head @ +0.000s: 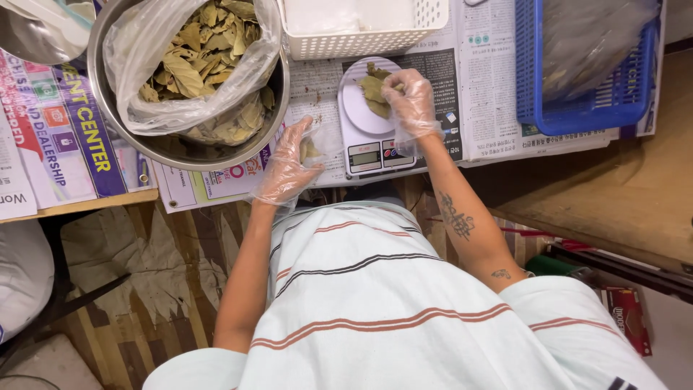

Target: Weighing dried leaves on a digital scale and transferring them to a basket

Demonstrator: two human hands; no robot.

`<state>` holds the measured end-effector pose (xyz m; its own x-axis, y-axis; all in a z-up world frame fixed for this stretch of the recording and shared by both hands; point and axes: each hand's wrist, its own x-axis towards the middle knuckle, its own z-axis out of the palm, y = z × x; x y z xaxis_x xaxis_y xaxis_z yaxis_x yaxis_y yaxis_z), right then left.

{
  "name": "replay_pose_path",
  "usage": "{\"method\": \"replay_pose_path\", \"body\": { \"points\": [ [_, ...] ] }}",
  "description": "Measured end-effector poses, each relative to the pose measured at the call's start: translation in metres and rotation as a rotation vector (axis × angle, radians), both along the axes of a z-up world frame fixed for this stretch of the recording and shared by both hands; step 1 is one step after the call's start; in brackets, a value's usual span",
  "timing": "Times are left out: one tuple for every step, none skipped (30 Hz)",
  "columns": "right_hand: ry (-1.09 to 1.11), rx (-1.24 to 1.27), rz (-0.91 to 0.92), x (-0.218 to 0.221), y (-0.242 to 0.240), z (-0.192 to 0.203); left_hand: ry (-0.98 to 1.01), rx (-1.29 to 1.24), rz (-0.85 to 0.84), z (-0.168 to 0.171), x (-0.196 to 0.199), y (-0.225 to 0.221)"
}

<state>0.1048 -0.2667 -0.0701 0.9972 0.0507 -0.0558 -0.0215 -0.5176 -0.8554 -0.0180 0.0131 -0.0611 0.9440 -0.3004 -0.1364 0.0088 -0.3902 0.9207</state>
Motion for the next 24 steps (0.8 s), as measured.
{"method": "replay_pose_path", "body": {
  "points": [
    [0.031, 0.061, 0.031, 0.000, -0.006, 0.003, 0.002, -0.011, 0.006, 0.001, 0.001, -0.001],
    [0.063, 0.122, 0.062, 0.000, -0.012, 0.005, 0.005, -0.021, 0.012, 0.002, 0.001, -0.002],
    [0.061, 0.122, 0.059, -0.002, -0.015, 0.007, 0.003, -0.021, 0.009, 0.006, 0.003, -0.002],
    [0.020, 0.132, 0.092, -0.003, -0.019, 0.009, 0.048, -0.013, 0.005, 0.010, 0.004, -0.002],
    [-0.021, 0.142, 0.126, -0.004, -0.023, 0.011, 0.091, -0.006, 0.000, 0.014, 0.006, -0.003],
    [-0.023, 0.142, 0.123, -0.011, -0.021, 0.010, 0.089, -0.006, -0.003, 0.015, 0.007, -0.005],
    [0.002, 0.143, 0.041, -0.017, -0.018, 0.010, 0.080, 0.016, 0.028, 0.016, 0.009, -0.006],
    [0.028, 0.144, -0.040, -0.024, -0.015, 0.009, 0.072, 0.037, 0.058, 0.017, 0.010, -0.007],
    [0.027, 0.145, -0.044, -0.031, -0.010, 0.006, 0.071, 0.037, 0.055, 0.015, 0.012, -0.008],
    [0.074, 0.125, -0.072, -0.037, -0.005, 0.004, 0.081, 0.042, 0.057, 0.013, 0.014, -0.009],
    [0.122, 0.106, -0.100, -0.044, 0.000, 0.001, 0.093, 0.047, 0.060, 0.011, 0.016, -0.009],
    [0.122, 0.107, -0.103, -0.047, 0.006, 0.005, 0.093, 0.048, 0.057, 0.015, 0.019, -0.011],
    [0.106, 0.055, -0.104, -0.050, 0.012, 0.009, 0.110, 0.032, 0.047, 0.019, 0.021, -0.012],
    [0.091, 0.003, -0.104, -0.052, 0.019, 0.013, 0.126, 0.017, 0.036, 0.023, 0.023, -0.012],
    [0.093, 0.005, -0.106, -0.053, 0.021, 0.017, 0.128, 0.019, 0.034, 0.021, 0.025, -0.013],
    [0.067, -0.112, -0.085, -0.053, 0.023, 0.021, 0.110, 0.045, 0.023, 0.019, 0.026, -0.014],
    [0.036, -0.229, -0.065, -0.051, 0.024, 0.026, 0.089, 0.069, 0.010, 0.017, 0.030, -0.016],
    [0.034, -0.229, -0.068, -0.052, 0.022, 0.021, 0.087, 0.069, 0.008, 0.018, 0.033, -0.019],
    [0.007, -0.299, -0.055, -0.051, 0.021, 0.016, 0.103, 0.080, 0.008, 0.019, 0.036, -0.021],
    [-0.021, -0.369, -0.043, -0.051, 0.020, 0.012, 0.119, 0.091, 0.008, 0.020, 0.039, -0.022],
    [-0.022, -0.369, -0.043, -0.050, 0.017, 0.006, 0.119, 0.090, 0.008, 0.019, 0.041, -0.024],
    [-0.036, -0.383, -0.021, -0.050, 0.014, 0.001, 0.103, 0.083, 0.016, 0.019, 0.043, -0.026],
    [-0.052, -0.397, 0.000, -0.049, 0.012, -0.005, 0.086, 0.077, 0.024, 0.018, 0.045, -0.027],
    [-0.053, -0.397, 0.000, -0.048, 0.011, -0.009, 0.085, 0.077, 0.023, 0.014, 0.046, -0.028]
  ]
}}
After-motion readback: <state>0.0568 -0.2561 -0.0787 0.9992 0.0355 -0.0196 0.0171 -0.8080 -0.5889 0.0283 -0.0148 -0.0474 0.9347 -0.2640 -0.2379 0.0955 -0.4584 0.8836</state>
